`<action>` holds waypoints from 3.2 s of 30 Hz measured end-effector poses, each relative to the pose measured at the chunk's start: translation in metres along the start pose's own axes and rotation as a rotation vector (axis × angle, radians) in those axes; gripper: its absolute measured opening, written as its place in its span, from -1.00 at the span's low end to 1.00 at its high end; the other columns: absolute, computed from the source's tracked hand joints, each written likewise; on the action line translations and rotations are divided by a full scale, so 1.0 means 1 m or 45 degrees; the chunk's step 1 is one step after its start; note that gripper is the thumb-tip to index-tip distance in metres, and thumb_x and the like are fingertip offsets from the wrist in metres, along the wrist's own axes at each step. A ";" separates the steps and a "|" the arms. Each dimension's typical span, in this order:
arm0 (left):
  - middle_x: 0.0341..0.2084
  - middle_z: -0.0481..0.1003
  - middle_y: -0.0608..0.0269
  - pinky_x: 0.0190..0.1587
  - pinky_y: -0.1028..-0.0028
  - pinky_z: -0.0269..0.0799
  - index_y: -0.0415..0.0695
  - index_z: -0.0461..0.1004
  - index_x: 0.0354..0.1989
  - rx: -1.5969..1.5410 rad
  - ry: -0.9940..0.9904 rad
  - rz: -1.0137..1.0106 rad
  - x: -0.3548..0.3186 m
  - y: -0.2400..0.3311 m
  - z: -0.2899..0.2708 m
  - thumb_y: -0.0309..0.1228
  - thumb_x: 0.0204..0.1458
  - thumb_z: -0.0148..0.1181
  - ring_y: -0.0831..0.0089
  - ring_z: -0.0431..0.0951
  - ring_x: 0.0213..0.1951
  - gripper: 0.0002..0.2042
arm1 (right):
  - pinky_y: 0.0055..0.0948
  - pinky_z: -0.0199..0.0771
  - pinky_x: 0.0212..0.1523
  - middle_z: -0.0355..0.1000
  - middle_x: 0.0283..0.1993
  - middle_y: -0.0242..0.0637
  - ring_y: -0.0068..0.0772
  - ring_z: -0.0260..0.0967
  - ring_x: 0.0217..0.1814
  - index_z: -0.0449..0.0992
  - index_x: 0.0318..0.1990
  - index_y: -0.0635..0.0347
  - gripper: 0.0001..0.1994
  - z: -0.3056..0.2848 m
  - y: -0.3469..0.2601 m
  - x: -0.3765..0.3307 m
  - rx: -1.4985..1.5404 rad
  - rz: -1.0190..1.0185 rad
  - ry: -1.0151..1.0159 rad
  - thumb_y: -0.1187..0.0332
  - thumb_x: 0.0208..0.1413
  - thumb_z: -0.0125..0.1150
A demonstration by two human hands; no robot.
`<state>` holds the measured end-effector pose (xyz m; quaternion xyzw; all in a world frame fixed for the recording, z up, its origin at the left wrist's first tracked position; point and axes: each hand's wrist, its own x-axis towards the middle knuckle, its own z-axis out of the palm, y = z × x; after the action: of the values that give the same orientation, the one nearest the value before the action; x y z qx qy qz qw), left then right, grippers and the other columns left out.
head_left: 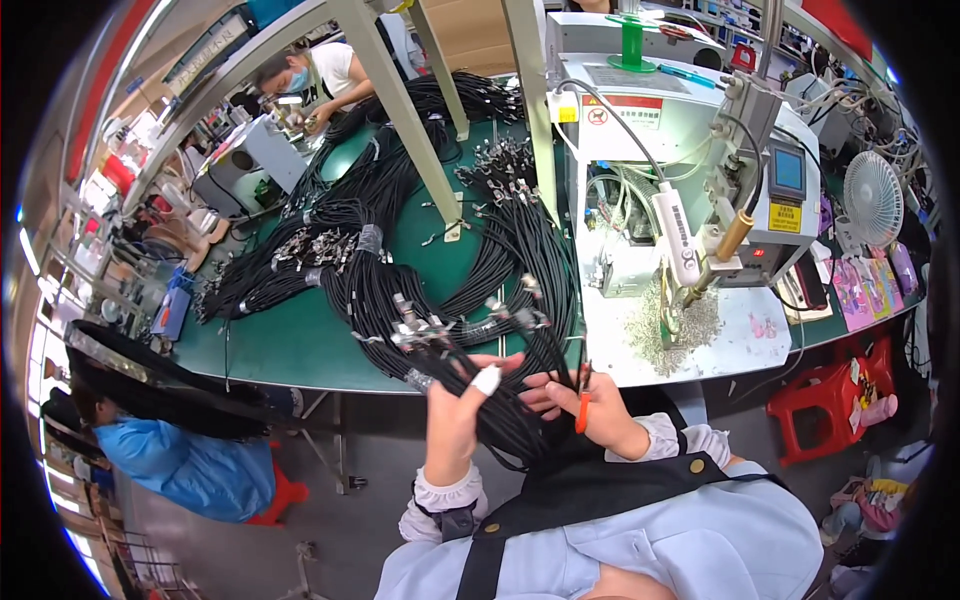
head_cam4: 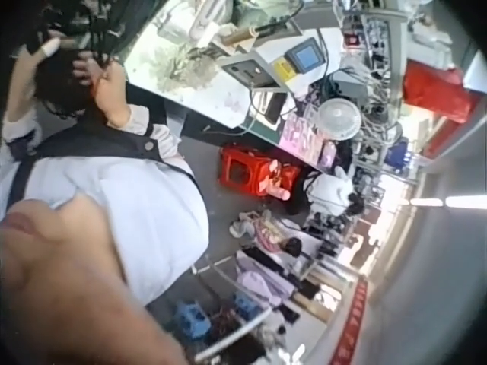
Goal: The person picks up a bundle of cables, uses shears to trim the ends of the wires, and places the bundle back onto the table. They then pick up another bundle of cables and repeat the process of trimming the wire ends with the shears.
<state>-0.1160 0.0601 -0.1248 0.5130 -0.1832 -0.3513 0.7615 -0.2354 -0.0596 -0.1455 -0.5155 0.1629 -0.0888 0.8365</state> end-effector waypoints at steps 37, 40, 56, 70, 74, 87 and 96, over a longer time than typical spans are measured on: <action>-0.39 0.47 0.01 -0.20 0.43 0.39 -0.33 0.35 -0.43 0.136 -0.047 0.104 0.010 -0.024 0.024 -0.61 -0.09 0.06 0.34 0.49 -0.28 -0.94 | -0.58 0.20 -0.51 0.30 -0.56 -0.42 -0.62 0.12 -0.56 0.46 -0.22 0.27 -0.78 -0.028 0.040 0.008 -0.821 -0.366 0.035 0.33 0.11 -0.02; -0.36 0.47 0.03 -0.18 0.44 0.38 -0.35 0.37 -0.41 0.209 -0.035 0.023 0.011 -0.018 0.016 -0.61 -0.09 0.06 0.35 0.49 -0.26 -0.93 | -0.58 0.24 -0.48 0.33 -0.52 -0.42 -0.59 0.15 -0.55 0.46 -0.25 0.29 -0.79 -0.020 0.024 0.003 -0.487 -0.409 0.132 0.33 0.11 -0.02; -0.38 0.50 0.16 -0.21 0.54 0.35 -0.33 0.45 -0.33 0.242 -0.195 0.100 0.008 -0.034 0.027 -0.55 -0.09 0.10 0.49 0.48 -0.32 -0.85 | -0.54 0.28 -0.42 0.36 -0.54 -0.20 -0.46 0.20 -0.57 0.46 -0.37 0.30 -0.84 -0.026 0.024 0.000 -0.839 -0.399 0.028 0.38 0.05 0.04; -0.47 0.47 0.13 -0.33 0.56 0.36 -0.32 0.44 -0.32 -0.531 -0.516 -0.090 0.001 0.019 0.004 -0.52 -0.06 0.07 0.48 0.48 -0.40 -0.85 | -0.42 0.34 -0.54 0.38 -0.56 -0.13 -0.27 0.37 -0.56 0.46 -0.45 0.28 -0.93 -0.048 -0.027 -0.041 -1.510 -0.382 -0.128 0.51 -0.15 0.18; -0.43 0.46 0.14 -0.29 0.53 0.36 -0.32 0.43 -0.30 0.392 -0.418 -0.188 -0.002 -0.019 0.018 -0.54 -0.03 0.02 0.45 0.47 -0.35 -0.85 | -0.42 0.34 -0.53 0.37 -0.58 -0.12 -0.20 0.35 -0.56 0.44 -0.46 0.27 -0.86 -0.029 -0.030 -0.038 -0.991 -0.510 0.154 0.48 -0.25 0.24; -0.39 0.44 0.18 -0.24 0.49 0.35 -0.29 0.39 -0.27 -0.389 -0.551 -0.284 0.000 -0.045 0.043 -0.54 0.00 -0.02 0.43 0.44 -0.35 -0.86 | -0.40 0.42 -0.41 0.45 -0.40 -0.19 -0.21 0.43 -0.37 0.48 -0.34 0.20 -0.78 -0.052 -0.038 -0.078 -1.322 -0.945 0.165 0.40 -0.23 0.26; -0.47 0.46 0.17 -0.35 0.54 0.38 -0.26 0.33 -0.15 0.293 -0.647 -0.271 -0.031 -0.054 0.092 -0.61 -0.08 -0.01 0.51 0.47 -0.42 -0.74 | -0.19 -0.15 0.22 0.15 0.14 -0.06 -0.18 0.08 0.21 0.20 0.07 0.24 -0.43 -0.052 -0.082 -0.087 -1.855 -1.044 -0.223 0.18 -0.11 0.16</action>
<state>-0.2153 0.0100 -0.1340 0.5078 -0.3519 -0.5232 0.5870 -0.3340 -0.1123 -0.0780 -0.9502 -0.0865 -0.2180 0.2055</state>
